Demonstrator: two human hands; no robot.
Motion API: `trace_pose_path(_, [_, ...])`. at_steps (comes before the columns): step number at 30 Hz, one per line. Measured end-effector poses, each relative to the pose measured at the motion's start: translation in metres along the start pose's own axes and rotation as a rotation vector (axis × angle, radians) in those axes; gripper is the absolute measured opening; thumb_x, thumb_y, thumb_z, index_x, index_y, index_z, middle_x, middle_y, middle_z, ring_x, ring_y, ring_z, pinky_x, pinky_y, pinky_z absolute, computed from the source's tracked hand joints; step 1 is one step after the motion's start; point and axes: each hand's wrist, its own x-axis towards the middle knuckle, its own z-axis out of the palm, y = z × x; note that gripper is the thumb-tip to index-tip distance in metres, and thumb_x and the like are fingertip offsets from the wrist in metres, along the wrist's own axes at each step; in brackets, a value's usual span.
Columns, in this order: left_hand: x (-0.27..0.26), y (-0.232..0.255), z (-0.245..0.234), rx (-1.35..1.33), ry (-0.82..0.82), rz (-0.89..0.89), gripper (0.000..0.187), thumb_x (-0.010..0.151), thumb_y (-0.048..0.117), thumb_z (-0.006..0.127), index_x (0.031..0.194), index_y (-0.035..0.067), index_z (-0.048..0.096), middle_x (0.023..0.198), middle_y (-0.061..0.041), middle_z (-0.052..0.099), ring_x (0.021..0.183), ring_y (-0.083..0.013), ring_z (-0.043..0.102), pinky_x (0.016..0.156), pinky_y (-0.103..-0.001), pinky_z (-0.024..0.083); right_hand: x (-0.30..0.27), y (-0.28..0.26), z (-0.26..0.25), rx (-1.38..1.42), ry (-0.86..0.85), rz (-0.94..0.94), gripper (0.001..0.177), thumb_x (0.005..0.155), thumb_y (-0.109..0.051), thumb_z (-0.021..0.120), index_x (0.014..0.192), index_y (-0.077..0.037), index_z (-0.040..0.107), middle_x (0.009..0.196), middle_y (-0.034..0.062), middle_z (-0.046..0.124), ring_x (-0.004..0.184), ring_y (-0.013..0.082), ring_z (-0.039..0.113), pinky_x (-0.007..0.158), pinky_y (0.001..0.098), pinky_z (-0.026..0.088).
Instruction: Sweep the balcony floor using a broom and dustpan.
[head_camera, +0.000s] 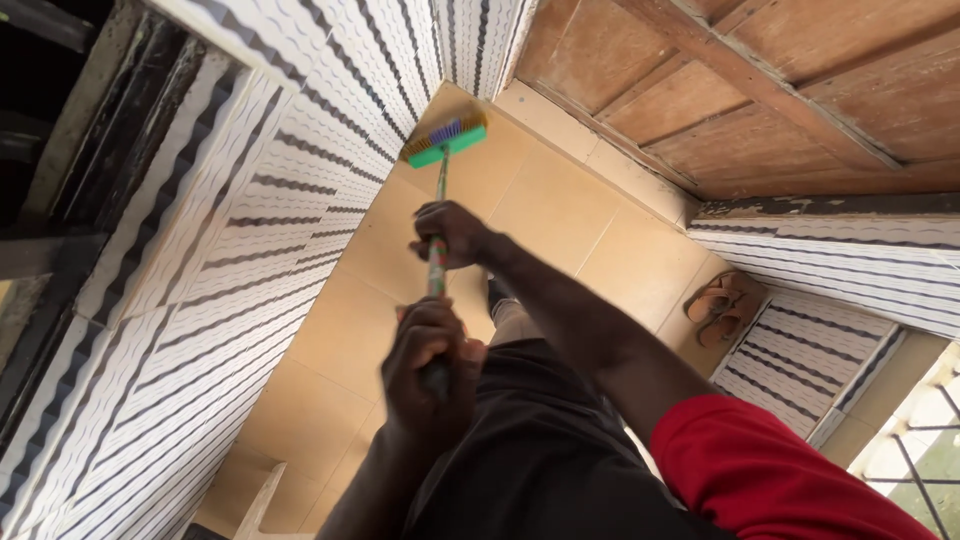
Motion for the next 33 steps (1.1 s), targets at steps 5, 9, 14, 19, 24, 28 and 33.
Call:
trace_pose_path(5, [0.017,-0.01,0.03,-0.032,-0.162,0.022,0.032,0.103,0.03,0.066,0.105,0.004,0.048,0.101,-0.012,0.054,0.102,-0.0296,0.057,0.103,-0.045,0.049,-0.007,0.009,-0.044,-0.131,-0.088,0.118,0.035,0.087,-0.012,0.077,0.066,-0.009,0.048,0.066,0.0103,0.05,0.07,0.035,0.058,0.073,0.048,0.051])
trace_pose_path(9, [0.043,-0.01,0.052,-0.031,-0.338,0.074,0.034,0.101,0.032,0.064,0.103,0.002,0.049,0.101,-0.016,0.055,0.1,-0.0342,0.057,0.1,-0.05,0.047,-0.03,0.034,-0.06,-0.142,0.074,-0.093,0.026,0.092,-0.004,0.071,0.079,-0.006,0.049,0.074,0.0099,0.052,0.074,0.0319,0.059,0.095,0.0496,0.056])
trace_pose_path(14, [0.047,-0.029,0.109,-0.029,-0.533,0.124,0.037,0.093,0.038,0.075,0.086,0.008,0.055,0.083,-0.011,0.058,0.086,-0.0315,0.061,0.078,-0.044,0.049,-0.071,0.047,-0.082,-0.133,0.066,0.038,0.025,0.083,0.002,0.064,0.073,-0.002,0.041,0.07,0.0155,0.043,0.068,0.0363,0.052,0.062,0.0449,0.044])
trace_pose_path(19, [0.033,-0.03,0.158,-0.136,-0.618,0.123,0.048,0.097,0.039,0.072,0.065,0.01,0.052,0.063,-0.012,0.054,0.065,-0.032,0.059,0.069,-0.045,0.045,-0.113,0.03,-0.095,0.035,0.191,0.155,0.007,0.087,0.003,0.057,0.083,0.001,0.053,0.076,0.0154,0.053,0.069,0.0323,0.057,0.064,0.0391,0.047])
trace_pose_path(24, [0.012,-0.012,0.179,-0.161,-0.839,0.059,0.042,0.097,0.04,0.067,0.065,0.013,0.059,0.057,-0.01,0.057,0.056,-0.0294,0.06,0.066,-0.045,0.046,-0.166,0.017,-0.091,0.042,0.327,0.111,0.002,0.093,0.004,0.056,0.091,0.004,0.055,0.083,0.016,0.059,0.073,0.0288,0.06,0.067,0.0365,0.049])
trace_pose_path(28, [-0.005,0.001,0.172,-0.216,-1.034,0.078,0.042,0.098,0.036,0.065,0.066,0.011,0.058,0.059,-0.01,0.059,0.057,-0.0318,0.06,0.063,-0.046,0.043,-0.203,-0.001,-0.072,0.0,0.432,0.291,0.004,0.091,0.004,0.056,0.088,0.002,0.058,0.082,0.0158,0.061,0.066,0.0237,0.06,0.062,0.034,0.048])
trace_pose_path(33, [-0.036,0.029,0.125,-0.256,-1.063,0.038,0.042,0.096,0.034,0.065,0.065,0.008,0.054,0.062,-0.012,0.057,0.06,-0.0335,0.059,0.059,-0.047,0.043,-0.227,-0.03,-0.023,-0.094,0.497,0.182,0.01,0.091,0.008,0.061,0.096,0.0,0.057,0.085,0.0161,0.062,0.072,0.0254,0.064,0.064,0.035,0.051])
